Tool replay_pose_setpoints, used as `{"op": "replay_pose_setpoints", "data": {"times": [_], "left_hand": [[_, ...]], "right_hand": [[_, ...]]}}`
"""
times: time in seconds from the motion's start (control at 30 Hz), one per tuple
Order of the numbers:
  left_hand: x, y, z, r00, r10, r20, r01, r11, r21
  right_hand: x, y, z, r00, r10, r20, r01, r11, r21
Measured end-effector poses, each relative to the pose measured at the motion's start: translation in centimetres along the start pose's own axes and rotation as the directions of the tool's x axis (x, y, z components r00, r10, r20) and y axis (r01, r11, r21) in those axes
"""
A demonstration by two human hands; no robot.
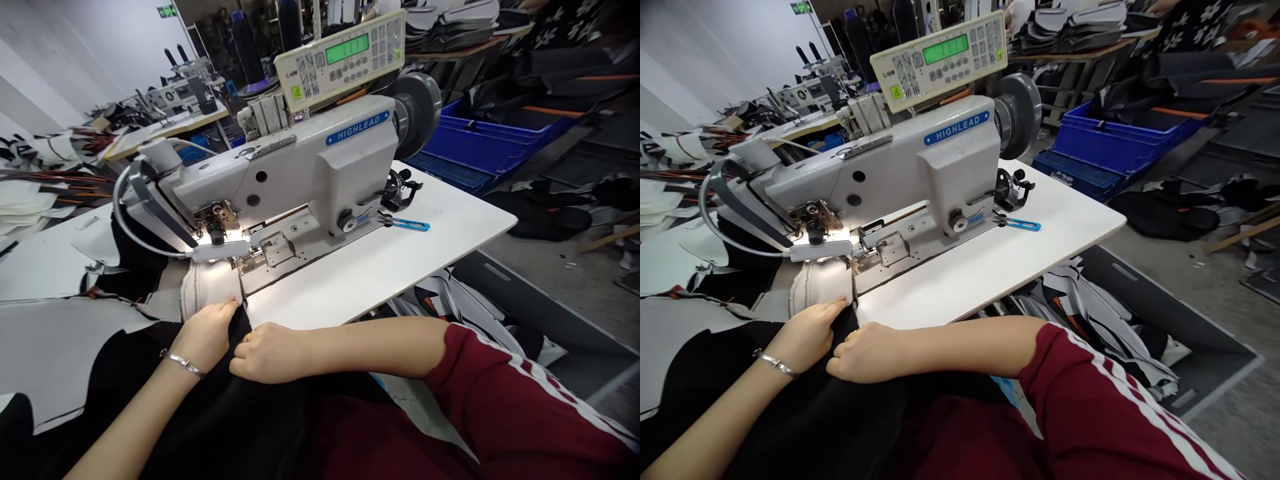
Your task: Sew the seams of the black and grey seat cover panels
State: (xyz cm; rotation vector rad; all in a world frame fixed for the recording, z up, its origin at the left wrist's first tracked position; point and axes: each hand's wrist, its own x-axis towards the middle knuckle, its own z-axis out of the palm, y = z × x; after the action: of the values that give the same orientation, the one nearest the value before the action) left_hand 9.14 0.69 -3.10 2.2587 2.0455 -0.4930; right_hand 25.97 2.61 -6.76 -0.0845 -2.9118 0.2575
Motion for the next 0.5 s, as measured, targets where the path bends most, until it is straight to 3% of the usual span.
{"op": "replay_pose_setpoints", "data": {"times": [0.33,0.5], "left_hand": [[2.0,-0.5,-0.8,0.999,-0.029,0.031,0.028,0.999,0.044],[3.0,-0.5,-1.4,0.999,-0.029,0.040,0.025,0.995,0.096]], "right_hand": [[1.7,1.8,-0.7,0.995,-0.055,0.087,0.057,0.998,-0.021],[2.1,2.9,-0.6,0.995,-0.087,0.046,0.089,0.994,-0.062]]}}
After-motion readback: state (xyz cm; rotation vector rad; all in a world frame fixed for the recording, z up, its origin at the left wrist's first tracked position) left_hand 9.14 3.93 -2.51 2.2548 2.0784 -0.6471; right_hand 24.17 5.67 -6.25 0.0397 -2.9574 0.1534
